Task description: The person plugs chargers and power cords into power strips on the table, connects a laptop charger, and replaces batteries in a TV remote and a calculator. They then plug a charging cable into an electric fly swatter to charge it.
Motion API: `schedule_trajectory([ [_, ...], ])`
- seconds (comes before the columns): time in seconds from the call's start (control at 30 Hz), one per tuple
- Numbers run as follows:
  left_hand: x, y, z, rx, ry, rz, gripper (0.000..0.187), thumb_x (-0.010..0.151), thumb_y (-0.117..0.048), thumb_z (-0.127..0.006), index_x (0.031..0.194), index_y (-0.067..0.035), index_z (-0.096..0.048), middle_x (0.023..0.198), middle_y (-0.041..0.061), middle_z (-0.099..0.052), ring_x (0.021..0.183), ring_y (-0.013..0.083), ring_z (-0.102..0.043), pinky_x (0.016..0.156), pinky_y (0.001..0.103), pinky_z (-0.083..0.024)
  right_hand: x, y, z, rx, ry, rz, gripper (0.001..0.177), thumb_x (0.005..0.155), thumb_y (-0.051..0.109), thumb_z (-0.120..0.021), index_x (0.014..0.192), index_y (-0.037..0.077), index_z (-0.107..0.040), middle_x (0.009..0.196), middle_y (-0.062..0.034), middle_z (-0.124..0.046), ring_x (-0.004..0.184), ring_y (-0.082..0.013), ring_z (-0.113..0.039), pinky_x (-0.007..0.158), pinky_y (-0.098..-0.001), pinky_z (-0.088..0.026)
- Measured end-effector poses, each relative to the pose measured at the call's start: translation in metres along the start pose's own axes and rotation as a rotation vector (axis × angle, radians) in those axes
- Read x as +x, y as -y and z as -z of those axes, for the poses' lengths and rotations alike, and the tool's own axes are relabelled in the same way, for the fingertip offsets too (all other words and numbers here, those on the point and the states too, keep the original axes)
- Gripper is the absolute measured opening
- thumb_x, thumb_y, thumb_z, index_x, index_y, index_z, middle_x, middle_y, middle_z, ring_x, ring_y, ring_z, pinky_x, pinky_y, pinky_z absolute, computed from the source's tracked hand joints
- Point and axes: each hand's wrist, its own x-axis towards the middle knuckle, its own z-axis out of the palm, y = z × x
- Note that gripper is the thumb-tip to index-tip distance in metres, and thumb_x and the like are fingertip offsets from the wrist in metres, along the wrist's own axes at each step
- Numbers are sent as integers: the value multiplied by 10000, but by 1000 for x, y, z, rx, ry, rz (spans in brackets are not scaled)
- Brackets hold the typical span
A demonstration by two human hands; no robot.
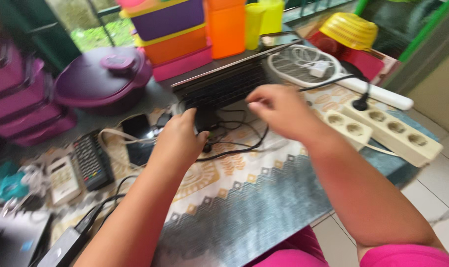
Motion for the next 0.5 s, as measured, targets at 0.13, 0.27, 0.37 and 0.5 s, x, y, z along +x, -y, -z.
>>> schedule_trajectory([
  [0.13,-11,-44,15,-39,-12,-76,493,850,-316,-742,1258,-53,-656,1073,191,-720,983,376,-696,825,474,-552,-42,-46,88,137,-168,-235,170,953,157,-712,1088,60,-748,934,-57,-749,827,-134,-672,744,-308,-545],
  [0.27,-10,-89,11,-54,79,-160,441,832,-309,-741,1215,-93,-704,1055,151,-725,959,370,-695,813,465,-551,-79,-113,157,435,-371,-325,145,989,94,-658,1109,48,-723,1016,-28,-753,883,-98,-679,787,-279,-555],
  [0.37,-2,-115,-2,-92,139,-317,398,829,-291,-747,1169,-87,-718,1079,149,-716,985,382,-679,853,457,-543,-95,-163,178,379,-431,-374,156,990,82,-647,1125,48,-716,1049,-28,-744,926,-108,-674,808,-283,-549],
  [0.5,14,-155,-42,-229,315,-445,418,813,-280,-768,1176,-80,-713,1171,154,-688,1055,381,-656,916,448,-522,-104,-206,167,151,-315,-535,225,929,131,-716,1143,71,-750,1031,-57,-765,955,-131,-689,822,-301,-543],
])
